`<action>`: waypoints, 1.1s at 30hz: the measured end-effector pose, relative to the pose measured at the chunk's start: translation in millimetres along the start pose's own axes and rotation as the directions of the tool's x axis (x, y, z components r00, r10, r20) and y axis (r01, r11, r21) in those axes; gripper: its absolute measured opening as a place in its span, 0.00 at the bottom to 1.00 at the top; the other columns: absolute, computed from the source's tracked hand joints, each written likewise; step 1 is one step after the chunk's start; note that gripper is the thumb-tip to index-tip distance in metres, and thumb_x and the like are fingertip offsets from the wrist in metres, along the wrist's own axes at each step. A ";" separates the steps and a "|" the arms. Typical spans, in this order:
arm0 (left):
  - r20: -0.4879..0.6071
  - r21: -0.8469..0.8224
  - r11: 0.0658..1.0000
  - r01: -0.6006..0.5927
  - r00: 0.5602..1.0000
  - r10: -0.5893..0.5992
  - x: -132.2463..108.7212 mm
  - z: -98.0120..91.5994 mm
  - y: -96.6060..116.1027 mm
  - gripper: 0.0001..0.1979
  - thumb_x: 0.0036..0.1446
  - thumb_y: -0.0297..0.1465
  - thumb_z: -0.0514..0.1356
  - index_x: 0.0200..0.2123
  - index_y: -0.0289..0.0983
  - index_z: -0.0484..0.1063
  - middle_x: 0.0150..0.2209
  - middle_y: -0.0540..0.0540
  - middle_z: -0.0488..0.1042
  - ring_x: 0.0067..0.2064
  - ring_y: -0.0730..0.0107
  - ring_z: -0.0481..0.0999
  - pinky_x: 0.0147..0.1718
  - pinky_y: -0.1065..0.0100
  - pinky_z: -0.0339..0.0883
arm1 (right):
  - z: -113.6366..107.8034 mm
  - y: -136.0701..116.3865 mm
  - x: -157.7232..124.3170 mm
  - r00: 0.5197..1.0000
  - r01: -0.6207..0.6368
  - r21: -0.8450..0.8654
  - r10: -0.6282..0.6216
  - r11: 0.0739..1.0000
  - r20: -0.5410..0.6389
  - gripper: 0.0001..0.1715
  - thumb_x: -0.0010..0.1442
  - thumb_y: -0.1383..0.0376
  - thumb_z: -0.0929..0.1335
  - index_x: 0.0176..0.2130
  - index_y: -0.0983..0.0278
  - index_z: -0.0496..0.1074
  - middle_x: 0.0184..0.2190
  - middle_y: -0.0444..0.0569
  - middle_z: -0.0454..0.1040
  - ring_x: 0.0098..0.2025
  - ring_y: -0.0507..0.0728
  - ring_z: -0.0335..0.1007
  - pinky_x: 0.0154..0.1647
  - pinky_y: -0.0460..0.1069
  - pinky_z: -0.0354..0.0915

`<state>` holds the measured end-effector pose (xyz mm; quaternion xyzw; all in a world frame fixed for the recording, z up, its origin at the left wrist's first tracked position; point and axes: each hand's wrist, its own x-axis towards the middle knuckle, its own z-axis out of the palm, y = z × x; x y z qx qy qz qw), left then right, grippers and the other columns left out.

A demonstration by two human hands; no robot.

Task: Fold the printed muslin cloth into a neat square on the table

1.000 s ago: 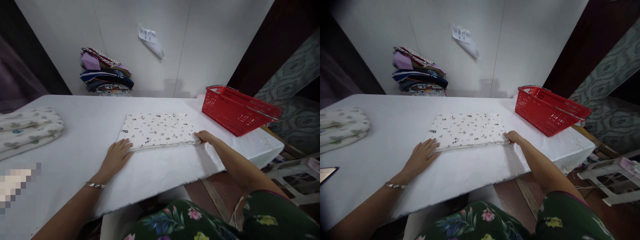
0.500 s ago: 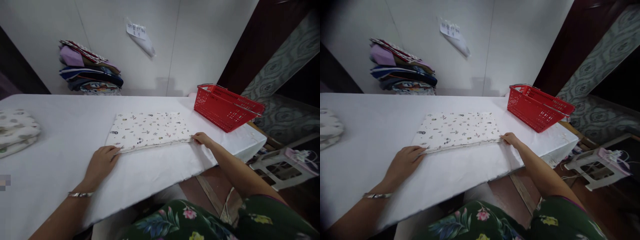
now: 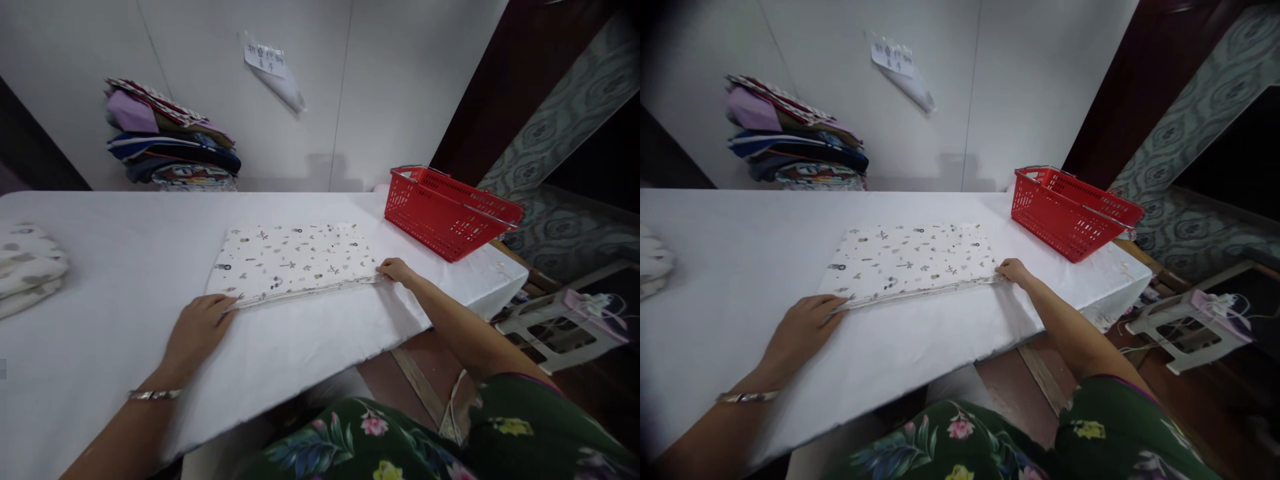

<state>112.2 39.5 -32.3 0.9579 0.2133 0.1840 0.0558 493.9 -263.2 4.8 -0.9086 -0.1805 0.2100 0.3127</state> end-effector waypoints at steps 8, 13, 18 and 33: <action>0.004 0.005 1.000 0.005 1.000 -0.005 -1.5 0.2 -0.5 0.21 0.58 0.40 0.47 0.45 0.39 0.74 0.46 0.41 0.73 0.49 0.55 0.69 0.50 0.56 0.62 | 1.8 -2.1 2.5 1.000 0.014 -0.143 -0.015 0.990 -0.006 0.14 0.55 0.59 0.69 0.24 0.66 0.68 0.13 0.40 0.62 0.17 0.47 0.55 0.19 0.43 0.52; 0.015 0.001 1.000 0.019 1.000 -0.019 -0.9 -3.4 3.1 0.22 0.58 0.40 0.46 0.45 0.38 0.74 0.47 0.41 0.73 0.49 0.55 0.69 0.50 0.56 0.62 | 1.8 -4.6 5.5 0.997 0.055 -0.239 -0.065 0.970 -0.032 0.12 0.53 0.62 0.69 0.23 0.66 0.69 0.13 0.41 0.63 0.20 0.49 0.60 0.23 0.43 0.53; 0.014 -0.008 1.000 0.019 1.000 -0.019 0.0 -5.1 4.2 0.22 0.58 0.40 0.46 0.44 0.37 0.74 0.46 0.40 0.74 0.49 0.54 0.69 0.50 0.55 0.63 | 0.8 -11.7 4.2 0.989 0.097 -0.286 -0.124 0.953 -0.081 0.09 0.51 0.65 0.70 0.22 0.65 0.69 0.17 0.42 0.66 0.25 0.50 0.63 0.25 0.43 0.53; -0.004 -0.058 0.998 0.025 1.000 -0.025 0.0 -4.8 2.6 0.21 0.58 0.41 0.46 0.44 0.40 0.74 0.46 0.40 0.74 0.49 0.54 0.70 0.49 0.54 0.63 | 0.4 -12.7 -4.5 0.997 -0.068 -0.181 0.073 0.981 0.024 0.17 0.54 0.64 0.68 0.18 0.64 0.62 0.09 0.41 0.59 0.13 0.47 0.52 0.15 0.44 0.48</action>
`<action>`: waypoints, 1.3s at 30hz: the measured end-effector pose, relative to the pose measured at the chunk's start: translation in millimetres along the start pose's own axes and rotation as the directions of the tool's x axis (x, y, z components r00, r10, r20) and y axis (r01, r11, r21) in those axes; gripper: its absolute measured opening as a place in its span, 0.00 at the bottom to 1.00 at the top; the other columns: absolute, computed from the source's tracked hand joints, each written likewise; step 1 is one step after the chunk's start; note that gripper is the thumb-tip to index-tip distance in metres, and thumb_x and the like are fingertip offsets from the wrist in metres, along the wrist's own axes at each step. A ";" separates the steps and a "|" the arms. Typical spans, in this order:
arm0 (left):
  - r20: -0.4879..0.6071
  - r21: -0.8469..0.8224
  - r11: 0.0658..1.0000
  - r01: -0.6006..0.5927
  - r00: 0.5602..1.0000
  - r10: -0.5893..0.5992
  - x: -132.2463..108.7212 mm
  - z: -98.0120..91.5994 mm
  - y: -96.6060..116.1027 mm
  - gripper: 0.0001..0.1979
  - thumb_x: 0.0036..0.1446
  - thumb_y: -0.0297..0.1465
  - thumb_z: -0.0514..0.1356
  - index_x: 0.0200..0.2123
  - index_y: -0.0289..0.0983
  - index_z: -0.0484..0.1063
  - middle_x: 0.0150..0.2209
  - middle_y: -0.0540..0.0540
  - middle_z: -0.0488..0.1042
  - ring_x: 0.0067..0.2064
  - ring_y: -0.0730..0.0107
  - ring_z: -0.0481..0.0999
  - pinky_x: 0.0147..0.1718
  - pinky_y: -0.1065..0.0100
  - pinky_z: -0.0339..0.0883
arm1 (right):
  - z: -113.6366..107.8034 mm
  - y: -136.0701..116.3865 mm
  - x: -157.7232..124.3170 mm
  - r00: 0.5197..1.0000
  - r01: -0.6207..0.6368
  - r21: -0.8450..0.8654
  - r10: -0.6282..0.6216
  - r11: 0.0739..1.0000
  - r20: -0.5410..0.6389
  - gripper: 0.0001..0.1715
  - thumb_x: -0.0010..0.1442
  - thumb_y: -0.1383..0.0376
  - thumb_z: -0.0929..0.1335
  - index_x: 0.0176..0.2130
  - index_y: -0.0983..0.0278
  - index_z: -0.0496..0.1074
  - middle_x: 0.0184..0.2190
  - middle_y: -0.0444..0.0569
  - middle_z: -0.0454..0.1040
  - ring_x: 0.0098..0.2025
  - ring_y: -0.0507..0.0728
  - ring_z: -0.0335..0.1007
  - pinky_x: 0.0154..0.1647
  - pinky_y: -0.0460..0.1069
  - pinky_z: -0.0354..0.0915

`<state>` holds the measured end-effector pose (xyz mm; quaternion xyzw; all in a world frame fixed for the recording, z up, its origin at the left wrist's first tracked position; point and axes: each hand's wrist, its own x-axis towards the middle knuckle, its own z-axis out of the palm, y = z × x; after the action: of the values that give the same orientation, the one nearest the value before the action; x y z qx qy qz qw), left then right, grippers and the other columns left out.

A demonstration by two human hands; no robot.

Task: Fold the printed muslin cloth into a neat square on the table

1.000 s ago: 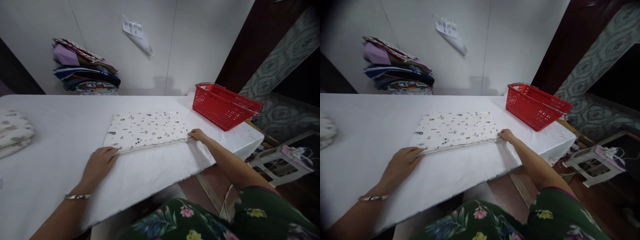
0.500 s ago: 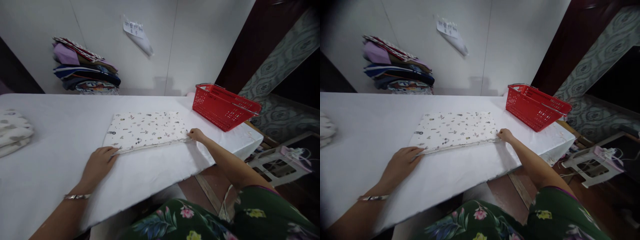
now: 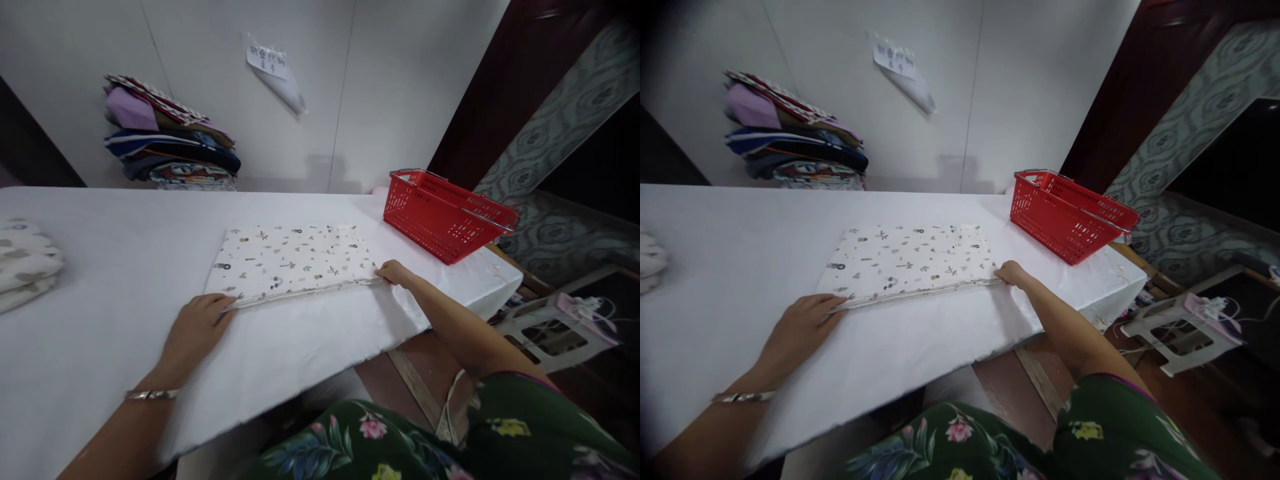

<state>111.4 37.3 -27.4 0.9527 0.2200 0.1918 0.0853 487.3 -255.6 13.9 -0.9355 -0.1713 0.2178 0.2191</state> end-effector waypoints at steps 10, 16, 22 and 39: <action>0.003 0.009 1.000 0.006 1.000 -0.007 -0.6 0.6 0.1 0.22 0.59 0.41 0.46 0.45 0.39 0.74 0.46 0.41 0.74 0.49 0.53 0.70 0.49 0.53 0.63 | -4.7 -4.5 -3.7 0.998 -0.029 0.027 0.028 0.999 0.059 0.19 0.53 0.61 0.70 0.17 0.64 0.62 0.09 0.41 0.57 0.14 0.47 0.50 0.16 0.44 0.48; 0.019 0.023 1.000 0.008 1.000 -0.008 -1.2 -0.2 0.2 0.22 0.59 0.40 0.46 0.45 0.38 0.73 0.46 0.41 0.73 0.49 0.54 0.68 0.49 0.53 0.63 | -11.3 -4.8 -3.2 0.998 0.001 0.138 -0.009 0.990 0.059 0.17 0.56 0.63 0.67 0.20 0.64 0.60 0.12 0.39 0.59 0.15 0.46 0.51 0.16 0.43 0.47; 0.037 0.037 0.999 -0.003 0.999 0.001 -1.3 -2.1 1.6 0.22 0.59 0.40 0.47 0.47 0.35 0.72 0.47 0.42 0.73 0.49 0.55 0.68 0.51 0.55 0.62 | -3.9 2.7 -0.9 0.992 -0.073 0.092 0.062 0.993 0.111 0.21 0.55 0.63 0.68 0.16 0.64 0.58 0.10 0.40 0.57 0.13 0.46 0.48 0.15 0.44 0.44; 0.030 0.034 0.999 0.004 1.000 -0.005 0.0 -0.9 1.2 0.24 0.58 0.40 0.45 0.46 0.35 0.74 0.47 0.40 0.73 0.48 0.55 0.68 0.50 0.55 0.62 | -9.0 -21.6 -18.6 0.992 -0.070 -0.131 0.083 0.989 0.095 0.19 0.53 0.65 0.68 0.16 0.65 0.61 0.09 0.40 0.56 0.12 0.46 0.48 0.15 0.45 0.46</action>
<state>111.4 36.3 -26.3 0.9563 0.2241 0.1733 0.0729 471.1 -248.1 37.9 -0.9414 -0.1596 0.2615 0.1414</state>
